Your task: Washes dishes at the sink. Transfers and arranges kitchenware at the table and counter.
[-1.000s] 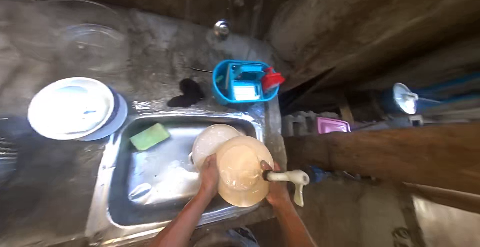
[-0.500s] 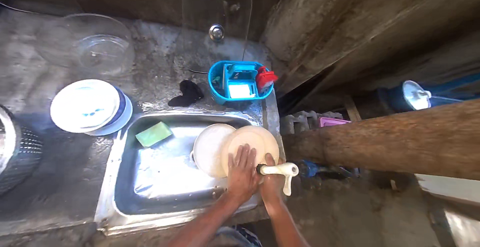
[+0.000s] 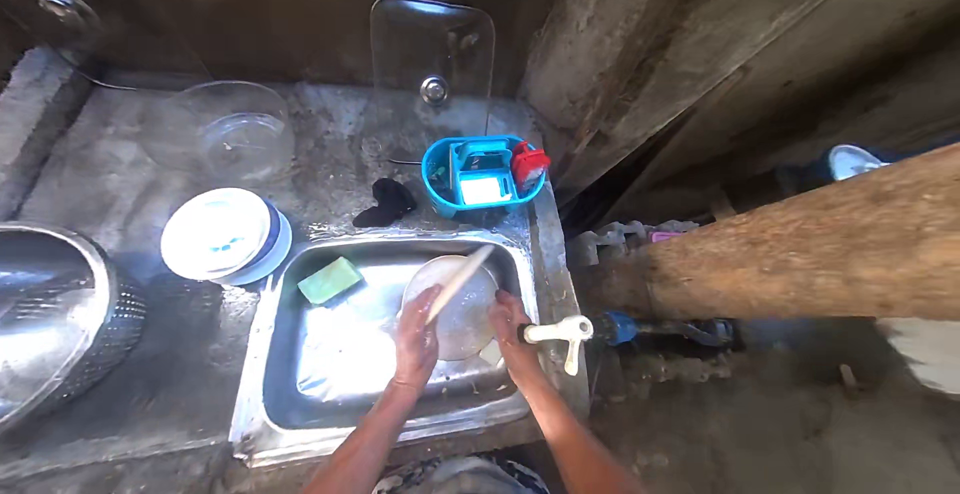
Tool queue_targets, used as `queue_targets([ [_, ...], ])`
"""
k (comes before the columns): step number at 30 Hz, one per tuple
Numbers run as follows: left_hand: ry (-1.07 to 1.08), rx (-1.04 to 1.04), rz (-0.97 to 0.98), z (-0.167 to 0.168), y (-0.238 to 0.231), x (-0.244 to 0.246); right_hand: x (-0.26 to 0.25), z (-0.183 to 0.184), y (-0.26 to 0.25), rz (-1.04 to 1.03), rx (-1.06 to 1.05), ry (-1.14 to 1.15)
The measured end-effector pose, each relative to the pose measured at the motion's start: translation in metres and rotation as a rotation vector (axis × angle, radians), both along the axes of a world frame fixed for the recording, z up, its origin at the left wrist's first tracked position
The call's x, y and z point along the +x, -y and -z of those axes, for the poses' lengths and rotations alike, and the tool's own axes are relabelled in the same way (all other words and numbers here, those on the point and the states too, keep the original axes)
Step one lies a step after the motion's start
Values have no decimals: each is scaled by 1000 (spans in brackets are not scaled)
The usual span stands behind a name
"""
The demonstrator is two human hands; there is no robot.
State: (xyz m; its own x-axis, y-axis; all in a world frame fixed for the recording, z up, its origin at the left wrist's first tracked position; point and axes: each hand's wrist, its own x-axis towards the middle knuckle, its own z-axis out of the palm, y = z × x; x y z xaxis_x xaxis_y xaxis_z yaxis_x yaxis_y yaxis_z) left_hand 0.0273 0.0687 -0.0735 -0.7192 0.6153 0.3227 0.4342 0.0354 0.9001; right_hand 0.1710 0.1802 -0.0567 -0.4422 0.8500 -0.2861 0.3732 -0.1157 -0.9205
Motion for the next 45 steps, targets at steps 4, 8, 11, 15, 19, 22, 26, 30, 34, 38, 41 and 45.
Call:
queue_targets([
  [4,732,-6,-346,-2,-8,-7,2,19,6,78,-44,120],
  [8,1092,-95,-363,19,-12,2,3,0,13,277,-282,0],
  [11,592,-469,-298,30,-10,5,13,-17,7,260,-120,52],
  [15,194,-713,-292,56,-4,-10,32,-47,1,161,235,283],
  [19,423,-773,-220,60,-14,-23,46,-70,-11,300,331,255],
  [22,484,-737,-198,67,-8,-33,57,-73,-22,378,386,223],
  [26,626,-701,-175,69,-2,-38,60,-69,-25,353,513,255],
  [30,836,-502,-95,71,-3,-29,57,-71,-25,378,434,213],
  [34,1010,-233,-23,71,-14,-22,57,-72,-26,397,395,174],
  [38,1139,-158,22,48,-31,-26,57,-69,-28,411,356,178],
  [41,1158,-132,51,27,-34,-53,57,-72,-27,403,342,217],
  [45,751,-148,258,-7,-17,-100,58,-66,-29,403,335,215],
])
